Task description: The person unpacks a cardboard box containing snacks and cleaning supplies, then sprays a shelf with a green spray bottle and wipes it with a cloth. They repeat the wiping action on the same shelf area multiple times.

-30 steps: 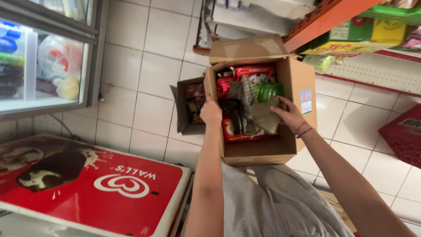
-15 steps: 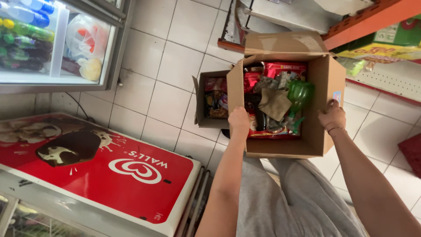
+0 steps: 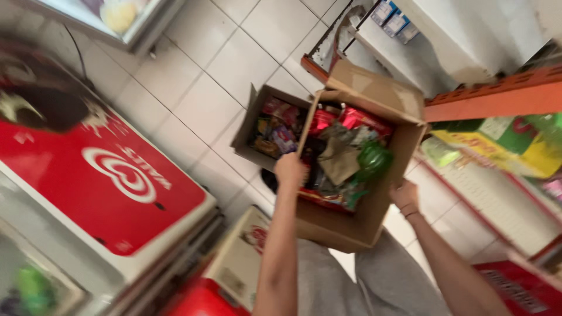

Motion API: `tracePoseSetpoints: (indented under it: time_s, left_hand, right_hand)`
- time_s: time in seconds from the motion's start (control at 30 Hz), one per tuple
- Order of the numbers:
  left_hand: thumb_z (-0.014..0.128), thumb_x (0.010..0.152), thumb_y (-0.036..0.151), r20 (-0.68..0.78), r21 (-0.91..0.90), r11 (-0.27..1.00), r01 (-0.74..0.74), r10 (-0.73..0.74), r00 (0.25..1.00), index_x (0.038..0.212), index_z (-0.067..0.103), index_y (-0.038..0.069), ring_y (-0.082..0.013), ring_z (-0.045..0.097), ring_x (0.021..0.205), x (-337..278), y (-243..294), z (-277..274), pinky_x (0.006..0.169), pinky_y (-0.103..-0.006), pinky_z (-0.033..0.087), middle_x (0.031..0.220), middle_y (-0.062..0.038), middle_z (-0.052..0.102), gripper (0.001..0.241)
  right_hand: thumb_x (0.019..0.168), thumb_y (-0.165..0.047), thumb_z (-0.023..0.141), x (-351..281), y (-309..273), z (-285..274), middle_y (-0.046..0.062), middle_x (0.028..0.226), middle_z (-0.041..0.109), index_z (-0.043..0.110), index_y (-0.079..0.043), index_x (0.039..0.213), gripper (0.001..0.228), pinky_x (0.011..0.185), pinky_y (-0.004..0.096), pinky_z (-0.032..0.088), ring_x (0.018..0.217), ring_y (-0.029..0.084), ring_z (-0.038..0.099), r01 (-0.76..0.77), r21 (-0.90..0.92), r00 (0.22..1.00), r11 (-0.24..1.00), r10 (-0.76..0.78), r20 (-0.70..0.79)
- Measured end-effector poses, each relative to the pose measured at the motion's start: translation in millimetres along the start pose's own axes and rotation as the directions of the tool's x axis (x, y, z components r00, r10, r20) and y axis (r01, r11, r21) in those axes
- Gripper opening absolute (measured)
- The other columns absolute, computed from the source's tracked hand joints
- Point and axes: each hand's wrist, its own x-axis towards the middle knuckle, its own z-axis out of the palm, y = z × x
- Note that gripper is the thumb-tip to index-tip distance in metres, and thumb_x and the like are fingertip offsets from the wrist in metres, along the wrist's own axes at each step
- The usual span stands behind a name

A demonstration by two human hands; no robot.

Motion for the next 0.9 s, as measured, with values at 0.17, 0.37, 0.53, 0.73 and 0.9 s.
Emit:
tracePoseSetpoints:
  time_s: [0.17,0.37,0.53,0.73,0.9]
  left_hand:
    - [0.069,0.084,0.022,-0.155,-0.083,0.996,0.026,-0.039,0.987,0.079,0.072,-0.001,-0.0451,0.069,0.076,-70.7,-9.6,4.6,0.071,-0.0542,0.056,0.081,-0.025,0.069,0.025]
    - [0.066,0.091,0.024,-0.256,-0.174,0.954,0.245,-0.284,0.924,0.083,0.072,0.002,-0.046,0.065,0.066,-215.1,-32.0,12.1,0.061,-0.0557,0.053,0.068,-0.025,0.066,0.024]
    - [0.065,0.092,0.025,-0.205,-0.34,0.823,0.454,-0.537,0.819,0.072,0.067,0.002,-0.0373,0.066,0.051,-328.3,-24.7,23.7,0.052,-0.0472,0.054,0.057,-0.018,0.064,0.03]
    - [0.067,0.091,0.024,-0.225,-0.474,0.661,0.582,-0.73,0.645,0.064,0.068,0.0,-0.03,0.064,0.041,-392.2,-24.1,61.1,0.046,-0.0419,0.052,0.051,-0.017,0.064,0.037]
    - [0.066,0.091,0.023,-0.062,-0.537,0.512,0.671,-0.817,0.573,0.071,0.071,0.0,-0.029,0.067,0.042,-408.4,-42.4,98.6,0.047,-0.0419,0.054,0.054,-0.015,0.068,0.032]
  right_hand:
    - [0.088,-0.022,0.066,3.2,34.8,-6.3,0.027,0.082,0.072,0.075,0.003,0.097,0.028,0.071,0.049,0.058,0.075,0.042,0.071,0.161,0.072,0.985,0.984,-0.164,0.042]
    - [0.091,-0.022,0.067,-6.9,5.1,-52.2,0.024,0.068,0.069,0.072,0.003,0.094,0.026,0.058,0.045,0.054,0.058,0.036,0.069,0.276,0.02,0.926,0.961,-0.272,0.261]
    - [0.09,-0.02,0.067,-12.7,-60.2,-89.9,0.023,0.061,0.062,0.067,0.003,0.083,0.024,0.053,0.047,0.047,0.051,0.035,0.06,0.488,0.029,0.783,0.872,-0.453,0.426]
    - [0.091,-0.017,0.066,-27.1,-109.4,-59.0,0.024,0.07,0.063,0.069,-0.002,0.095,0.016,0.058,0.049,0.049,0.063,0.042,0.062,0.718,0.104,0.556,0.688,-0.657,0.509]
    - [0.09,-0.018,0.065,-35.6,-105.1,-12.9,0.025,0.068,0.065,0.071,-0.005,0.106,0.022,0.061,0.05,0.051,0.064,0.043,0.064,0.726,0.056,0.518,0.685,-0.599,0.61]
